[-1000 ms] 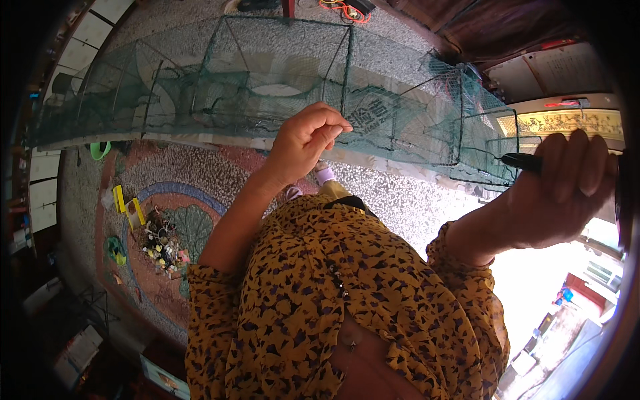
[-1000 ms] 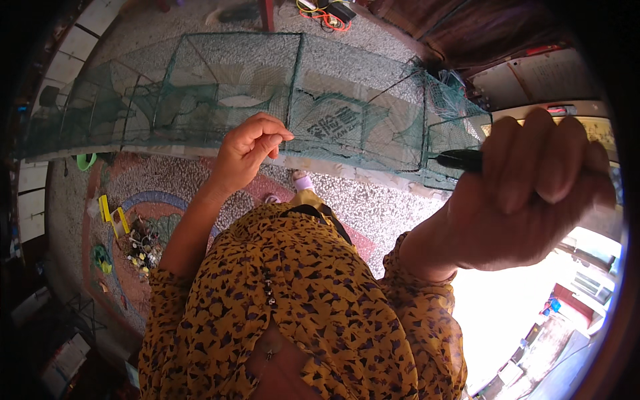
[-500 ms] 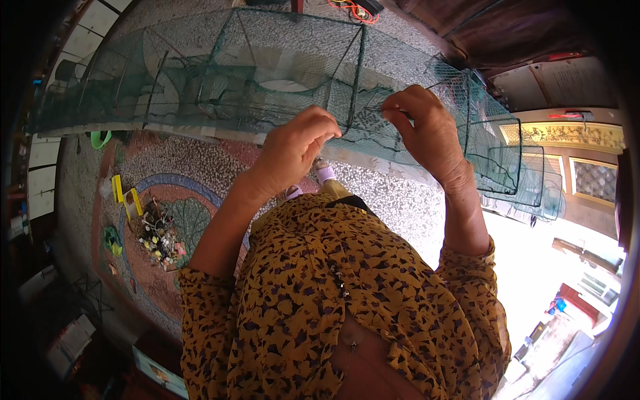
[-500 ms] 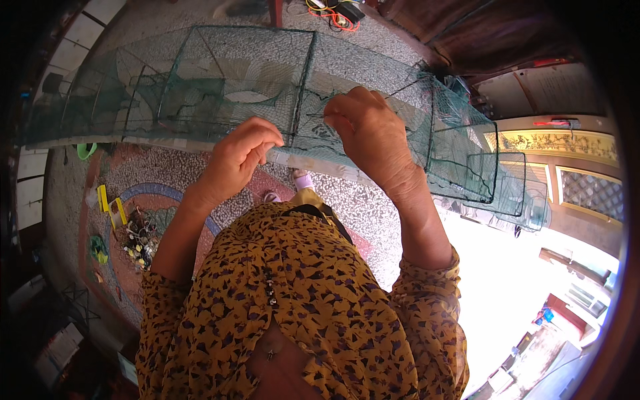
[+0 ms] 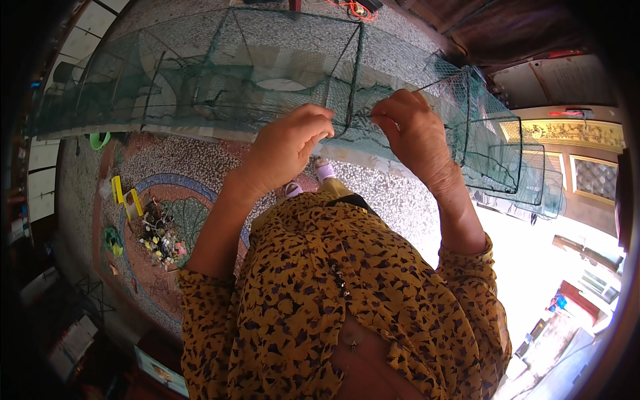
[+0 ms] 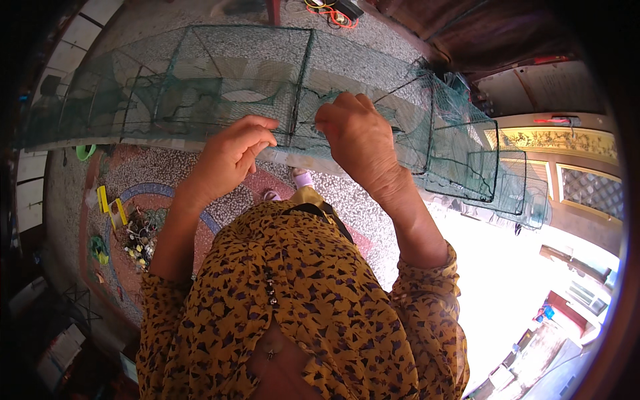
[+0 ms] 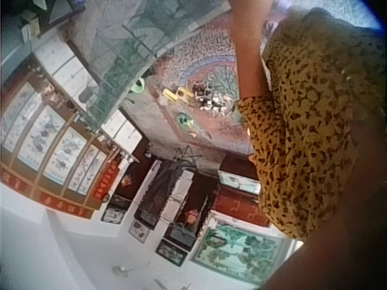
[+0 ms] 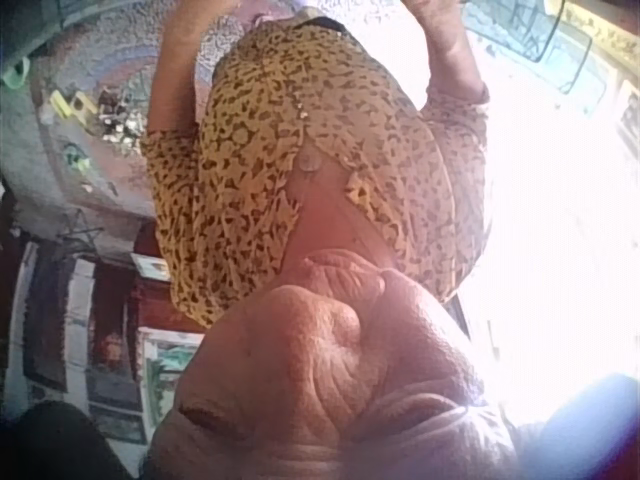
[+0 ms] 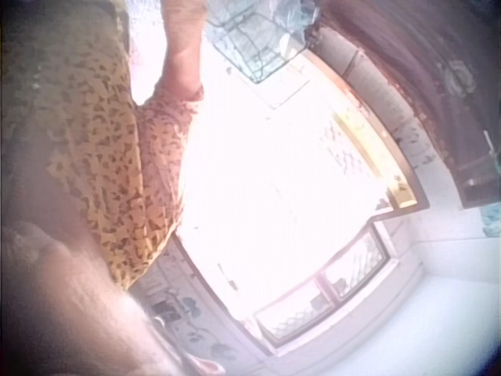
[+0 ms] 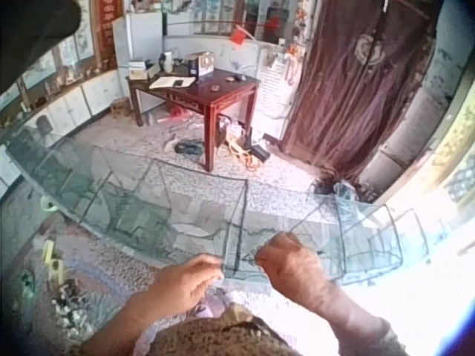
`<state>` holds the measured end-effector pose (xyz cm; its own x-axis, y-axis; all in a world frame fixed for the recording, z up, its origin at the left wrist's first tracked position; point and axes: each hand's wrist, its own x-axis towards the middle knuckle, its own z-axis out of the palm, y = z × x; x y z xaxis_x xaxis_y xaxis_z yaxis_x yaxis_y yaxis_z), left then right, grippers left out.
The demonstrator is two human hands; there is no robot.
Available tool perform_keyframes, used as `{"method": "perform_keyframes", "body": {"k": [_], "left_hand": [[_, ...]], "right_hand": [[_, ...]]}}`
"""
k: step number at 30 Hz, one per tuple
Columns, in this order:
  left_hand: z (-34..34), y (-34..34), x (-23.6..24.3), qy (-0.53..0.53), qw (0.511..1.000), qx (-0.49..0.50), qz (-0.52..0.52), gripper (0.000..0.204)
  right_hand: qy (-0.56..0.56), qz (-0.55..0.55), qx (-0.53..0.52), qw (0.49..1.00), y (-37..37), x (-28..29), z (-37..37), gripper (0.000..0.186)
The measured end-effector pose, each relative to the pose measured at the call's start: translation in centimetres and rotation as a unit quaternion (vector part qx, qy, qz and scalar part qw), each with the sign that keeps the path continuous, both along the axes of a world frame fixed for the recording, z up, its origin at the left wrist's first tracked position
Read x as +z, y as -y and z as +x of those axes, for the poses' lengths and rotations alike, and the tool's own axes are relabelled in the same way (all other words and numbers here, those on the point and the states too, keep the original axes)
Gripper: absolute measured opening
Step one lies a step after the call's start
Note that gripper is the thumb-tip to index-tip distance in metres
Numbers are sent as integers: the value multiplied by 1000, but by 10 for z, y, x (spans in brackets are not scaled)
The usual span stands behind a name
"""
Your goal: The person repairs a large rectangular mesh fishing net by hand using a small green tool, tying knots and securing the net segments at various points along the frame.
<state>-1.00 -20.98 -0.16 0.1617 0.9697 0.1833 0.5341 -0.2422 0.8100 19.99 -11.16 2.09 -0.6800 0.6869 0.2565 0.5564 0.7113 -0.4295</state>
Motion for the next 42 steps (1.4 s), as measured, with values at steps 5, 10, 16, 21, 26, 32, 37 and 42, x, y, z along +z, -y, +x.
{"method": "perform_keyframes", "body": {"k": [5, 10, 16, 21, 26, 32, 37, 42], "left_hand": [[4, 1, -11, 45, 998, 14, -39, 8], [7, -2, -22, 139, 984, 43, -107, 11], [17, 1, -34, 222, 970, 66, -73, 12], [15, 2, -40, 220, 972, 60, -63, 13], [14, 3, -46, 240, 969, 53, -38, 13], [10, 6, -56, 221, 970, 89, -52, 10], [13, 2, -42, 106, 988, 97, 51, 14], [28, -1, -13, 198, 971, 112, -68, 26]], "right_hand": [[-19, -10, 23, 999, -1, -6, -7, 3], [-60, -65, 30, 996, -2, -15, -12, 7], [-152, -134, -24, 979, 11, -25, -33, 23], [-129, -81, -26, 988, 12, -32, -47, 13], [80, 53, -10, 995, 14, -15, -60, 12], [-86, 67, 17, 994, 21, -15, -96, 11], [-372, -168, 125, 904, 27, 15, -101, 12], [-544, -143, 224, 796, 5, 72, -53, 22]]}}
